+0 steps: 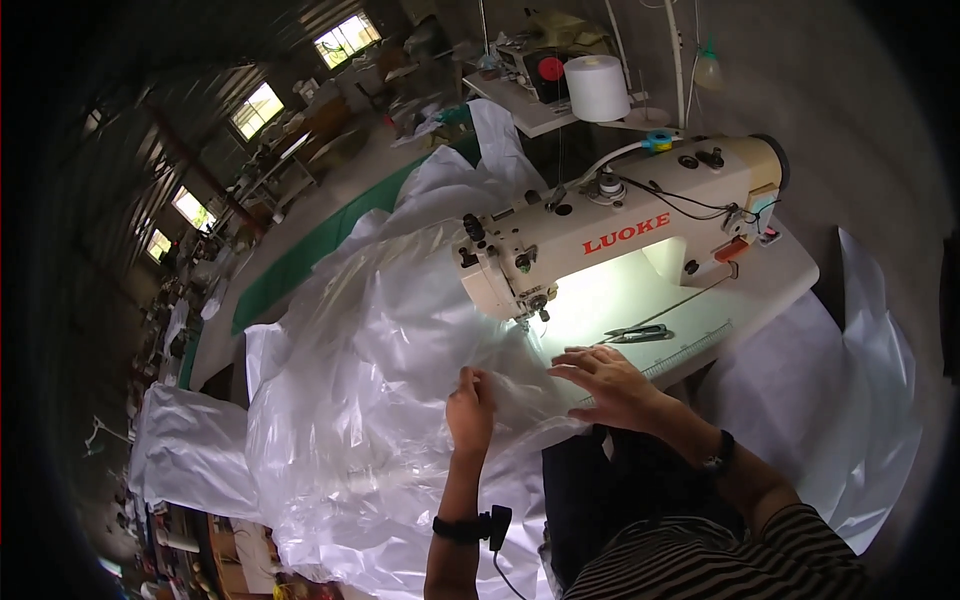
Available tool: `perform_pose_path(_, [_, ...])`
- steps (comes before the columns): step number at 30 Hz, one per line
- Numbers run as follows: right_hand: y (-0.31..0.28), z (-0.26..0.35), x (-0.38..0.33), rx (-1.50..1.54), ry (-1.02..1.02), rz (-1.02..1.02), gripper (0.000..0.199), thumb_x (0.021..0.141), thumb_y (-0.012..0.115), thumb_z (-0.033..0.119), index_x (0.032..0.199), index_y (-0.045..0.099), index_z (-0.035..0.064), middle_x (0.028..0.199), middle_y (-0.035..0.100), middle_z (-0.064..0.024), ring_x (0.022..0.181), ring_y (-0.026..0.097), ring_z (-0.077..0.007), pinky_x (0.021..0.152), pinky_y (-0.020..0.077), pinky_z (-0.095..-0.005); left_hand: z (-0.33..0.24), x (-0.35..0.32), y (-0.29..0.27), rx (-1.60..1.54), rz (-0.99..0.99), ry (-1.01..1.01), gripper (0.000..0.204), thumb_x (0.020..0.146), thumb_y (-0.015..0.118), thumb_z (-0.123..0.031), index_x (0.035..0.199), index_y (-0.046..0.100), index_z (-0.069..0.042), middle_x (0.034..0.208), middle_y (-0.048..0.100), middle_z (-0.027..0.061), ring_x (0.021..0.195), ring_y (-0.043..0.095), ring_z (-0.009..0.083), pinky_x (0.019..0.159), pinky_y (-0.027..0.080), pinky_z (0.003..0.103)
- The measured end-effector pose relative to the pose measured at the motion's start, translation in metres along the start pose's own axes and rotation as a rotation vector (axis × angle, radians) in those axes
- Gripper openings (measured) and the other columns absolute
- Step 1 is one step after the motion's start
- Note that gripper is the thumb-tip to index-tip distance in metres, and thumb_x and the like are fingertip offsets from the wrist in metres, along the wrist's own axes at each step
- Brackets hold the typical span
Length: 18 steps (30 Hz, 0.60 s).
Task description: Sewing large white plastic sheets or bags using an industrial sewing machine.
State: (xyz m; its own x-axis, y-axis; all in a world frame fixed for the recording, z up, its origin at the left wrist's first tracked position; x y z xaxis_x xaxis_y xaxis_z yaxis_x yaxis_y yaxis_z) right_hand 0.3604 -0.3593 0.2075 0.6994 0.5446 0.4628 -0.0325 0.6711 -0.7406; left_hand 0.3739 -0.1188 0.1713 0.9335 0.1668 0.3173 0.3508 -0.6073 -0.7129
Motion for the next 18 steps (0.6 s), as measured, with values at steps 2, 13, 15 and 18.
perform_pose_path(2, [0.017, 0.002, 0.012, -0.223, -0.11, -0.021, 0.048, 0.079, 0.077, 0.022, 0.124, 0.061, 0.0146, 0.124, 0.064, -0.0025, 0.115, 0.06, -0.0246, 0.103, 0.0413, -0.0408, -0.011, 0.001, 0.002, -0.067, 0.021, -0.031, 0.014, 0.098, 0.055, -0.017, 0.095, 0.056, -0.004, 0.061, 0.062, 0.0111, 0.053, 0.062, 0.0236, 0.055, 0.046, 0.036])
perform_pose_path(13, [0.043, -0.041, 0.031, -0.058, 0.104, -0.323, 0.01, 0.082, 0.069, 0.017, 0.085, 0.066, 0.0081, 0.092, 0.068, -0.0047, 0.091, 0.064, -0.0258, 0.088, 0.0467, -0.0424, -0.017, -0.007, -0.003, 0.258, -0.18, 0.324, 0.019, 0.09, 0.062, -0.011, 0.108, 0.061, -0.007, 0.111, 0.068, 0.0133, 0.099, 0.066, 0.032, 0.083, 0.053, 0.044])
perform_pose_path(15, [0.047, -0.045, 0.026, -0.08, 0.093, -0.323, 0.01, 0.082, 0.069, 0.017, 0.085, 0.066, 0.0085, 0.091, 0.067, -0.005, 0.091, 0.064, -0.0258, 0.088, 0.0466, -0.0427, -0.043, -0.02, 0.007, 0.197, -0.092, 0.475, 0.026, 0.088, 0.064, -0.011, 0.114, 0.06, -0.007, 0.119, 0.065, 0.013, 0.106, 0.064, 0.0318, 0.089, 0.051, 0.043])
perform_pose_path(18, [0.043, -0.039, 0.023, -0.094, 0.119, -0.275, 0.018, 0.08, 0.075, 0.024, 0.083, 0.067, 0.0091, 0.092, 0.067, -0.0051, 0.09, 0.064, -0.0261, 0.084, 0.0472, -0.0418, -0.071, -0.041, 0.026, 0.162, 0.137, 0.532, 0.041, 0.086, 0.065, -0.013, 0.125, 0.057, -0.007, 0.129, 0.061, 0.0105, 0.117, 0.059, 0.0303, 0.099, 0.047, 0.045])
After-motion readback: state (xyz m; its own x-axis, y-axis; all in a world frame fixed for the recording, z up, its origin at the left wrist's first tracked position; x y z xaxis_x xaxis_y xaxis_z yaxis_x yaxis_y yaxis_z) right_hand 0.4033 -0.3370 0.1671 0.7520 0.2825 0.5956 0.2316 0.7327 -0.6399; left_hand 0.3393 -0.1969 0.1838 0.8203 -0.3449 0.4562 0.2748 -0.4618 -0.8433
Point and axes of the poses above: each hand's wrist, its own x-axis towards the middle knuckle, its own y-axis out of the palm, z = x × y, the point moved 6 cm from there along x, towards the middle knuckle
